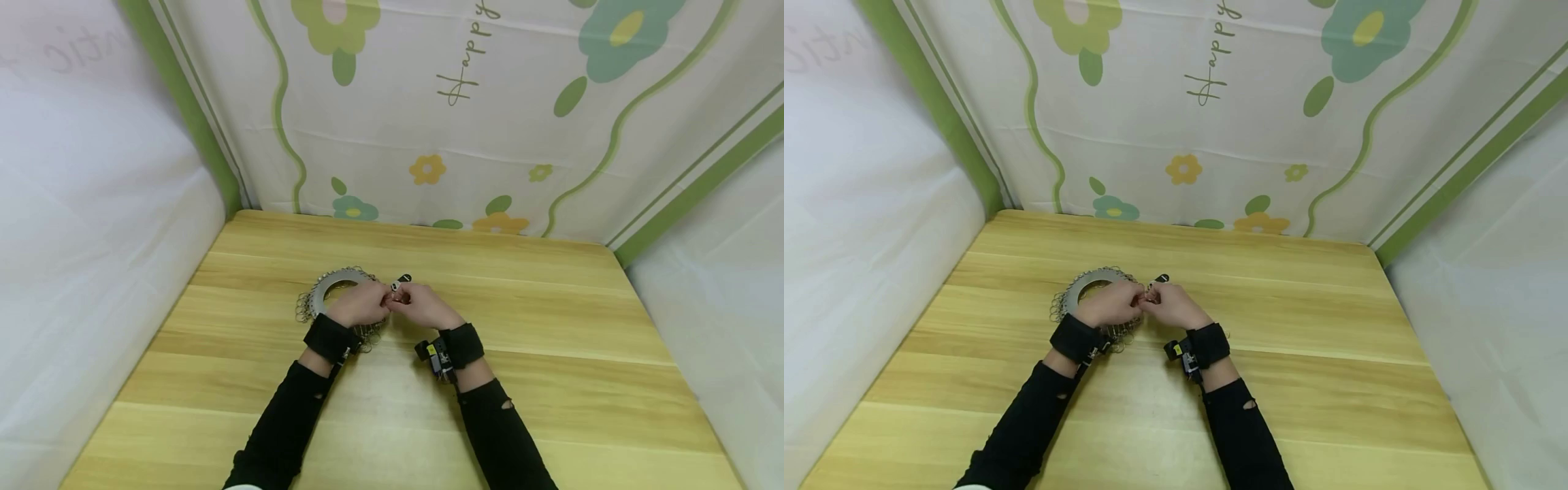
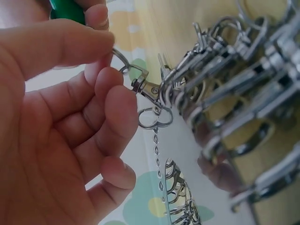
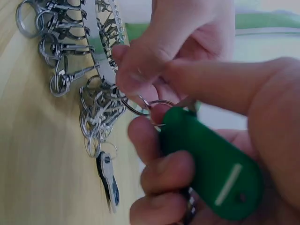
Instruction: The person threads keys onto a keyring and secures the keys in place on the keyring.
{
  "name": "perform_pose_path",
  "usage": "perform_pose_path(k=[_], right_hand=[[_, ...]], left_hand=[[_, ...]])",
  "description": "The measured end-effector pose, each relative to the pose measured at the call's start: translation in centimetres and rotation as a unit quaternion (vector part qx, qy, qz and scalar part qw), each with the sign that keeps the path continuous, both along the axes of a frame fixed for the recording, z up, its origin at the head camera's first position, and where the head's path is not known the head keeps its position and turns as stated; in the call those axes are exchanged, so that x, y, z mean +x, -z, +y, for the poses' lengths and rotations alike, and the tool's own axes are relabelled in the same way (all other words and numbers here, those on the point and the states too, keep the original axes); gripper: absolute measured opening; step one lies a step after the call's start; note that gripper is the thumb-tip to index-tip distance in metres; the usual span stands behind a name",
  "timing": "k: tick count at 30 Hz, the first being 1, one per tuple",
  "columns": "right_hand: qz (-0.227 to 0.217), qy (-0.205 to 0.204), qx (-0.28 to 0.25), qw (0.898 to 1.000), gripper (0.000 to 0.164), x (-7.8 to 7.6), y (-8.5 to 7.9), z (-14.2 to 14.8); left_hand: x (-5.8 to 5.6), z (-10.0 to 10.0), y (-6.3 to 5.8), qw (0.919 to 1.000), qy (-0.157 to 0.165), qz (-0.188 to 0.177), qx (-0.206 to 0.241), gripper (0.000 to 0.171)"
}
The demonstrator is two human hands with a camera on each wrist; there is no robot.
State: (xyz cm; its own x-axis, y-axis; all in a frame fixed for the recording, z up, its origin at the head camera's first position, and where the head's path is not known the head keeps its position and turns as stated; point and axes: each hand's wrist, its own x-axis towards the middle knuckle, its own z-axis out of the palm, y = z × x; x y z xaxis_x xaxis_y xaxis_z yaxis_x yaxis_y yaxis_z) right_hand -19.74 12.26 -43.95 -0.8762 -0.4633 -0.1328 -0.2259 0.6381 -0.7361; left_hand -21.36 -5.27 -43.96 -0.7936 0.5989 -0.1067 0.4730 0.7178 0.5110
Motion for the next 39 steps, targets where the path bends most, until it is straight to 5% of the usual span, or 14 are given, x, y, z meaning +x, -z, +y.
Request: perform_pose_path(k=[11,22,39], right_hand=[[0.066,-0.022,0.105,0.992,0.005,-1.4,0.5,0.2],[0.097,-0.076,0.195,0.973,0.014,-3.1,0.7,-0.1],[0.129,-0.115,0.230,0.958,0.007,-4.0,1.7,-0.4]], left_hand=[[0.0,-0.7,-0.4,0.9999,0.004,0.009,0.010,0.016],[-0.2,-2.3,-1.3,0.9990,-0.006,0.041,0.015,0.015],[-0.2,-3.1,-1.5,0.9969,-0.045,0.055,-0.033,0.016]])
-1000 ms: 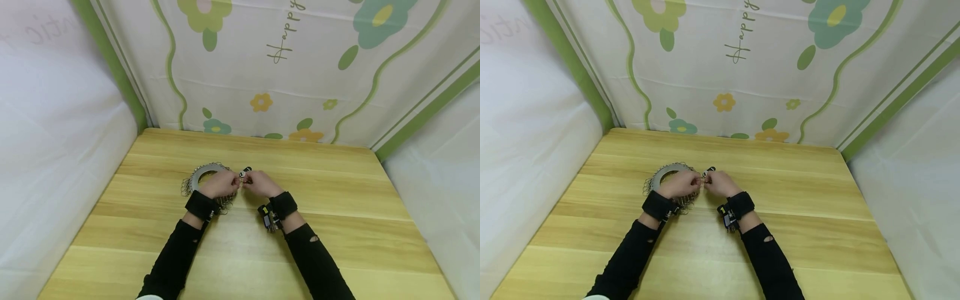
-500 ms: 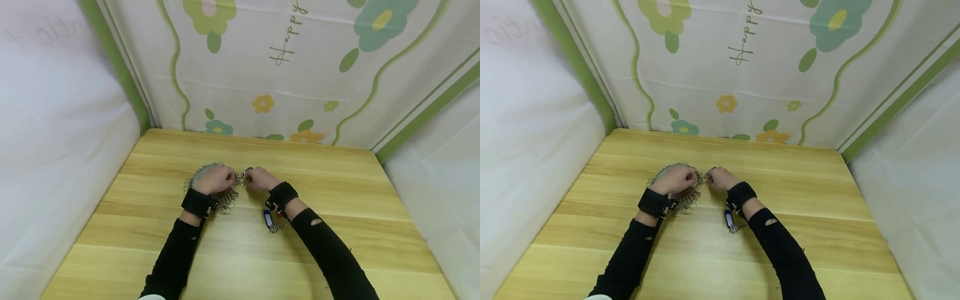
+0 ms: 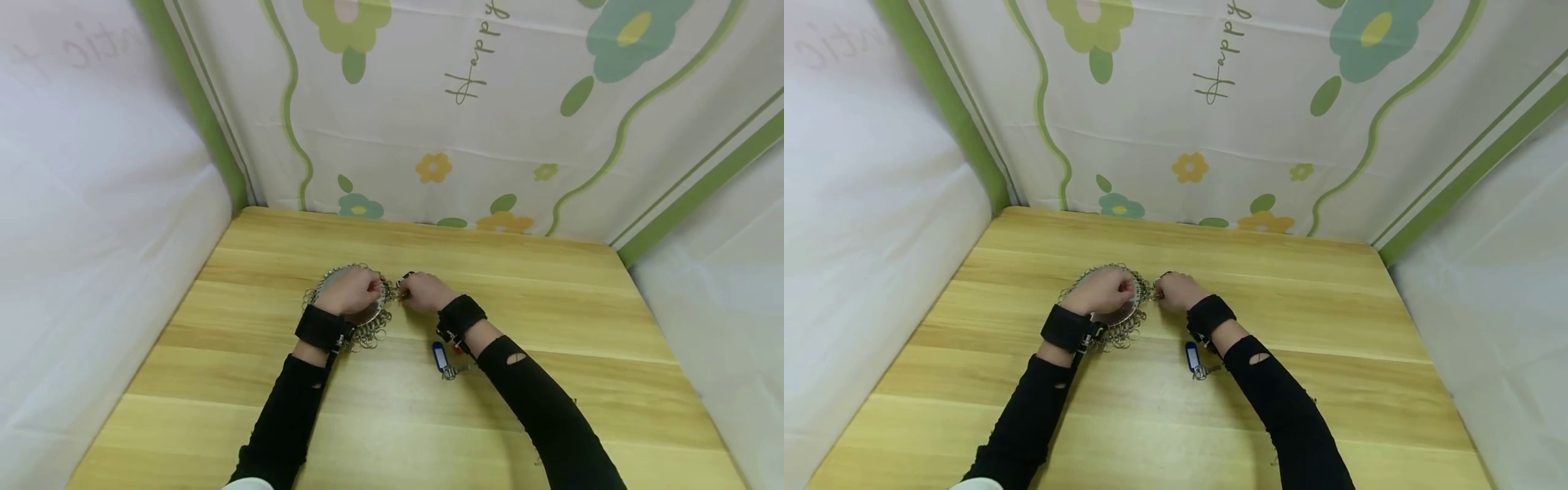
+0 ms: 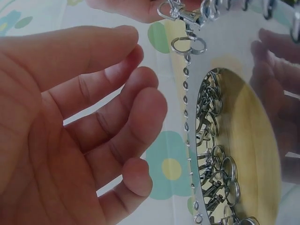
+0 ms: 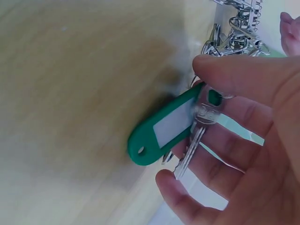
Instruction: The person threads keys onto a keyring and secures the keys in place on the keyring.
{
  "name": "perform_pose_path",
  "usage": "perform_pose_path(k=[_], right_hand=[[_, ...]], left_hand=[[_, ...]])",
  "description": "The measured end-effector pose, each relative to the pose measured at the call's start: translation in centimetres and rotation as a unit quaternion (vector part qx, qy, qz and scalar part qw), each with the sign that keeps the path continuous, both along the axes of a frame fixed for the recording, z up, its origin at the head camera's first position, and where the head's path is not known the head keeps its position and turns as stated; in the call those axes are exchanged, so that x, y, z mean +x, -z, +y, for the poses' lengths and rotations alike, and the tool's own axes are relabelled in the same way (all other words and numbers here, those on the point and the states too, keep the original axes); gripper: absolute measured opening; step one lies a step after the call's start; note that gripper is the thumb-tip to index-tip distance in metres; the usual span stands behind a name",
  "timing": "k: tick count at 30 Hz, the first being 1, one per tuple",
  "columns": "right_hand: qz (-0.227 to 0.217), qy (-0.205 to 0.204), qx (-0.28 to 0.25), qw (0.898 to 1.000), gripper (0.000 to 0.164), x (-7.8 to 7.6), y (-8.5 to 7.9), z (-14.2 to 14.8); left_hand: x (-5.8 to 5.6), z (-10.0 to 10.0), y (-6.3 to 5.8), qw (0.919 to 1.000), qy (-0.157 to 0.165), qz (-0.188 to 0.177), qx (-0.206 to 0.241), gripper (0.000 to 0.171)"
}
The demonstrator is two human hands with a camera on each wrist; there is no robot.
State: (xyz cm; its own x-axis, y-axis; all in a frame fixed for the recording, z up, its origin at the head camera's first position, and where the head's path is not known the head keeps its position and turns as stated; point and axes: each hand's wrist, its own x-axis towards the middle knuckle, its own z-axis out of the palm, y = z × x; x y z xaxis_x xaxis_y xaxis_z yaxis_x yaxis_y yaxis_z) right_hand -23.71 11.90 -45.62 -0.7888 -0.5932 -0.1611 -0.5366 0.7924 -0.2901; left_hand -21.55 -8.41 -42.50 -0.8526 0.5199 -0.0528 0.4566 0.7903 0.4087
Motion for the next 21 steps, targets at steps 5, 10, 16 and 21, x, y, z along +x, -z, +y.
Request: perform_pose_path(k=[5,10,16,21], right_hand=[[0.023,-0.019,0.013,0.999,0.006,0.4,0.1,0.1],[0.042,-0.031,0.016,0.998,0.002,1.0,0.2,0.6],[0.063,-0.035,-0.026,0.997,0.022,1.2,-0.1,1.9],[0.029,0.017,-0.053,0.998,0.030,2.7,-1.2,4.7]], left_hand=[[-0.1,-0.1,0.0,0.9999,-0.011,-0.004,-0.010,0.016],[0.0,0.3,-0.1,0.9997,-0.008,0.009,-0.022,0.015],[0.2,0.9,-0.4,0.9988,0.026,0.030,-0.028,0.029],[0.8,1.3,0.1,0.9977,0.065,-0.018,0.010,0.034]])
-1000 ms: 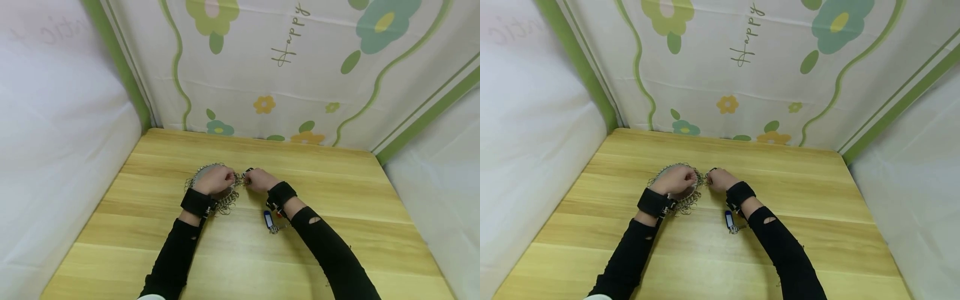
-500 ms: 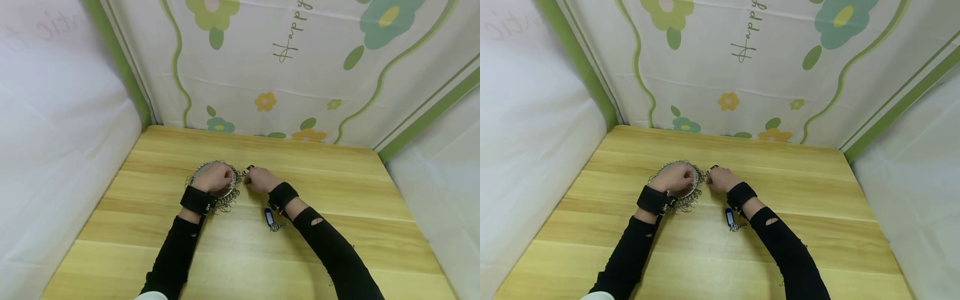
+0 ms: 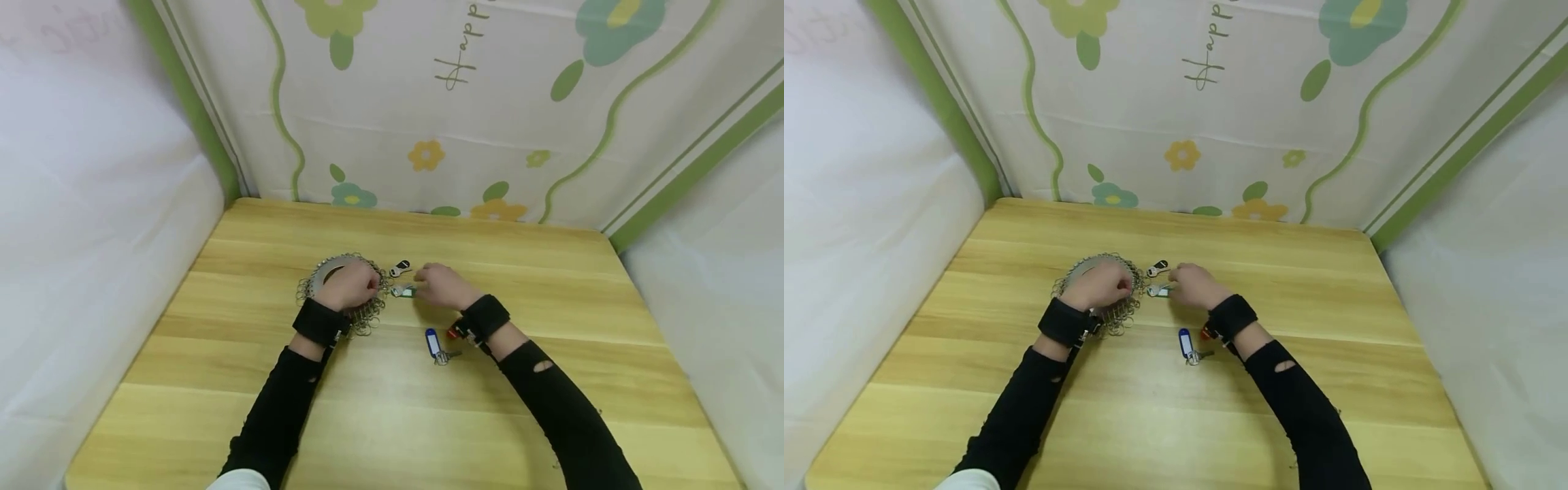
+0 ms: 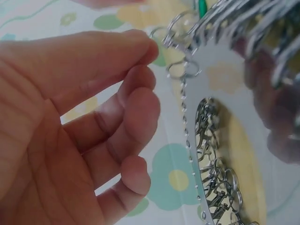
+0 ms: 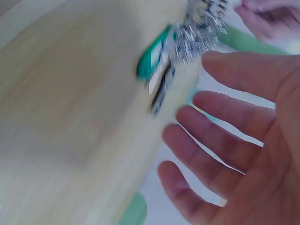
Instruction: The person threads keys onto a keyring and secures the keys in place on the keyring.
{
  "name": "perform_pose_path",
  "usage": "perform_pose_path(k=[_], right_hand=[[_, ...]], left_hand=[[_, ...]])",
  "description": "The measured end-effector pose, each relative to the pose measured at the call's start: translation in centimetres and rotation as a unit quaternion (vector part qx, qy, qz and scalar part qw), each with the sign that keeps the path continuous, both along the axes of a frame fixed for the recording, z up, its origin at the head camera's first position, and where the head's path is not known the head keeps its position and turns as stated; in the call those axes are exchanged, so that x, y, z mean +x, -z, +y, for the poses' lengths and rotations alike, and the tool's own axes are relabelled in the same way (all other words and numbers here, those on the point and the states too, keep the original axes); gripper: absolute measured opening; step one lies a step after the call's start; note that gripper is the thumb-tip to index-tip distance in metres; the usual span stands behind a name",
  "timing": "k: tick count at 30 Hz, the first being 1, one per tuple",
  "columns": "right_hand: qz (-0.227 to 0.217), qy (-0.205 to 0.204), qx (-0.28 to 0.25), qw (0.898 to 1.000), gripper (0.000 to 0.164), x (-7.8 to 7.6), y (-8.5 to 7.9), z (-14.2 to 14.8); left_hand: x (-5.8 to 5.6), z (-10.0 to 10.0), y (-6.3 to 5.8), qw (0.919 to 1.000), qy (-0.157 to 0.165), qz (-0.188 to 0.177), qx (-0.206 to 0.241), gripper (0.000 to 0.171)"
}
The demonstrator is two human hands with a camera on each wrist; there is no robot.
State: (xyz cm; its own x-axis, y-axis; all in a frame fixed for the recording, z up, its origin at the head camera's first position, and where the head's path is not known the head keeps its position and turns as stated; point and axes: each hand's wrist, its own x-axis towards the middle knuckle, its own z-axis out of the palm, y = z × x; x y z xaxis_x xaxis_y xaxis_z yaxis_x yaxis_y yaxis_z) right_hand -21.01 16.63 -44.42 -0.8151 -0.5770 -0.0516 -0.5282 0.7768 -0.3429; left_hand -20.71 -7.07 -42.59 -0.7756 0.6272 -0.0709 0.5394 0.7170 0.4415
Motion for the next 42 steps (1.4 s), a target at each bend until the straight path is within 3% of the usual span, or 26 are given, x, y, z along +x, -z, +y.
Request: perform_pose_path(k=[3,9,16,20,25,33,42], right_hand=[[-0.026,0.028,-0.001,0.999,0.030,1.0,-0.8,2.2],[-0.039,0.037,0.015,0.998,0.023,2.9,-0.9,6.0],[-0.046,0.027,0.017,0.998,0.021,4.8,0.6,8.0],[-0.064,0.024,0.020,0.997,0.028,5.4,1.0,8.4],[-0.062,0.020,0.016,0.998,0.026,5.6,1.1,8.4],[-0.040,0.001,0.007,0.999,0.008,5.5,1.6,8.4],[-0.061,0.024,-0.021,0.998,0.006,5.1,1.5,8.6]], left_hand=[[0.2,0.2,0.3,0.9999,0.008,0.004,-0.008,0.033],[0.3,1.4,0.9,0.9964,0.025,0.061,-0.052,0.036],[0.9,2.8,2.1,0.9788,0.014,0.115,-0.169,0.027],[1.1,3.2,2.2,0.9695,0.004,0.143,-0.199,0.022],[1.3,3.5,2.1,0.9635,-0.007,0.155,-0.218,0.012],[1.3,3.8,2.7,0.9601,-0.015,0.151,-0.235,0.012],[1.5,4.2,2.5,0.9560,-0.031,0.158,-0.245,0.008]])
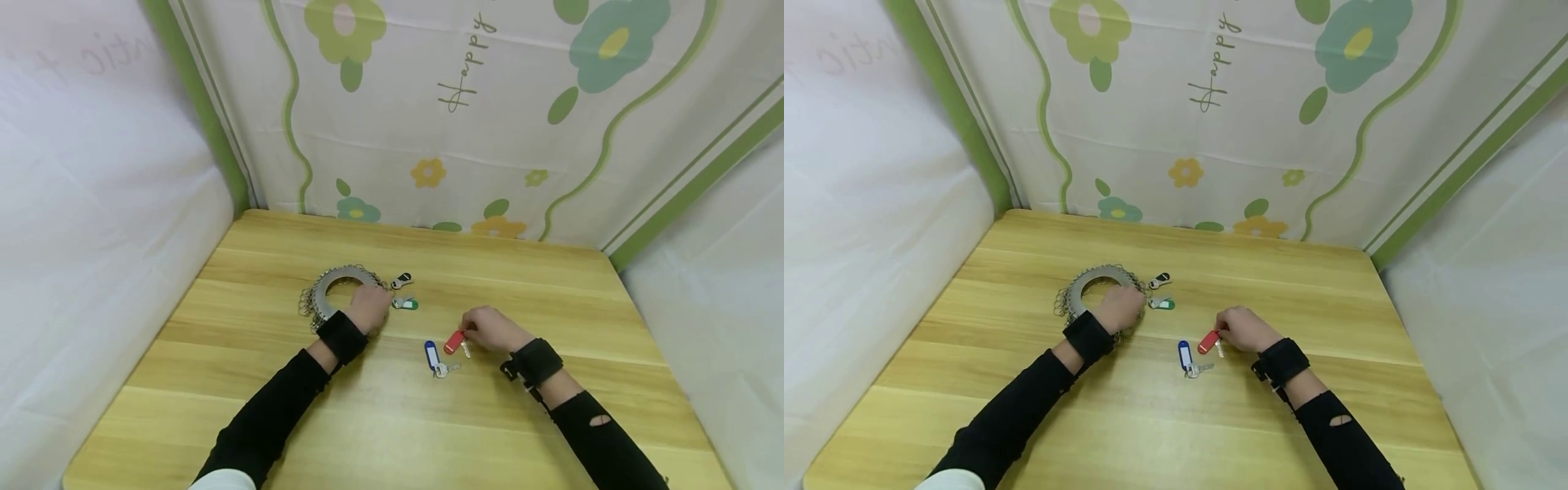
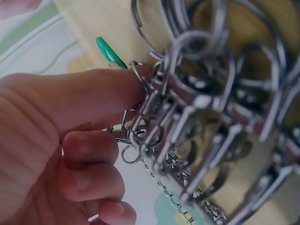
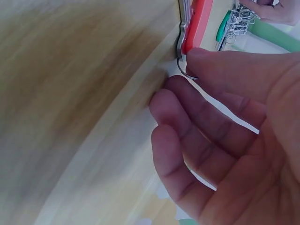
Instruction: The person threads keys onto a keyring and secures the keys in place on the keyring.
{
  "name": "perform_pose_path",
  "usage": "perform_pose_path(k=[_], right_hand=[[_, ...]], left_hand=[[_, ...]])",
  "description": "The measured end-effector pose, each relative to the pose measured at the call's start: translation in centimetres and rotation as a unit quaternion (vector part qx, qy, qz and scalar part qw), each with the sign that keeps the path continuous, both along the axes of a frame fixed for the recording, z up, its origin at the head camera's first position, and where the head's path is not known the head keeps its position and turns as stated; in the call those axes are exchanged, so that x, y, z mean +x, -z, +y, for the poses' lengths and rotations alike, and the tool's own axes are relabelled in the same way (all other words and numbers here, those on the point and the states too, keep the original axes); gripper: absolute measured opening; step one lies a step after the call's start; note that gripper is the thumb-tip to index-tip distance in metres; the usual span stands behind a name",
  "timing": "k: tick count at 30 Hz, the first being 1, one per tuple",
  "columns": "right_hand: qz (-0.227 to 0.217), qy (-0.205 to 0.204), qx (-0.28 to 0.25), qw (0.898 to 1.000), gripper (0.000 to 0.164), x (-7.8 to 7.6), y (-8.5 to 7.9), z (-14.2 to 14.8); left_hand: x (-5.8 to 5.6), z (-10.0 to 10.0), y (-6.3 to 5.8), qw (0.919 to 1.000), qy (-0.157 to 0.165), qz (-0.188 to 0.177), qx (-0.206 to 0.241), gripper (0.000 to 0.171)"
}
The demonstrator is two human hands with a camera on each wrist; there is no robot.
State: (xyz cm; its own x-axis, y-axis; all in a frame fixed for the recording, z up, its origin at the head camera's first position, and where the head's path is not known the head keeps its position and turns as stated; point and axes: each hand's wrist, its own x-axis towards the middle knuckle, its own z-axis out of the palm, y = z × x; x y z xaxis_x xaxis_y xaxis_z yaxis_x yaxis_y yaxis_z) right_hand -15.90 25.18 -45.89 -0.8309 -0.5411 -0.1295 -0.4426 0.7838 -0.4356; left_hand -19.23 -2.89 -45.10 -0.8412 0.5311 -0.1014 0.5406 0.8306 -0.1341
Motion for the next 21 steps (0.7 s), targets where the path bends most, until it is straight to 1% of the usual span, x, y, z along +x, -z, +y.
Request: perform_pose_path(k=[4,7,10,14,16,18,21], right_hand=[[-0.001,0.007,-0.004,1.000,0.007,-0.1,0.1,0.2],[-0.003,0.010,-0.003,1.000,0.007,0.0,0.2,0.2],[-0.006,0.019,-0.005,1.000,0.008,0.0,0.1,0.3],[-0.017,0.038,-0.021,0.999,0.008,0.1,-0.3,0.3],[-0.020,0.043,-0.033,0.998,0.008,0.2,-0.4,0.2],[-0.017,0.047,-0.042,0.998,0.008,0.2,-0.5,0.1],[-0.006,0.050,-0.051,0.997,0.008,0.3,-0.6,0.0]], left_hand=[[0.1,0.1,-0.2,0.9999,0.006,0.012,-0.006,0.006],[0.2,0.1,-0.3,0.9997,0.014,0.018,-0.013,0.009],[0.3,0.0,-0.3,0.9996,0.018,0.018,-0.015,0.007],[0.7,-0.1,-0.3,0.9999,0.011,0.013,0.003,0.008],[0.9,-0.1,-0.3,0.9998,0.004,0.013,0.016,0.013],[1.0,0.0,-0.2,0.9996,-0.003,0.016,0.024,0.018],[1.1,0.0,0.1,0.9991,-0.004,0.028,0.032,0.022]])
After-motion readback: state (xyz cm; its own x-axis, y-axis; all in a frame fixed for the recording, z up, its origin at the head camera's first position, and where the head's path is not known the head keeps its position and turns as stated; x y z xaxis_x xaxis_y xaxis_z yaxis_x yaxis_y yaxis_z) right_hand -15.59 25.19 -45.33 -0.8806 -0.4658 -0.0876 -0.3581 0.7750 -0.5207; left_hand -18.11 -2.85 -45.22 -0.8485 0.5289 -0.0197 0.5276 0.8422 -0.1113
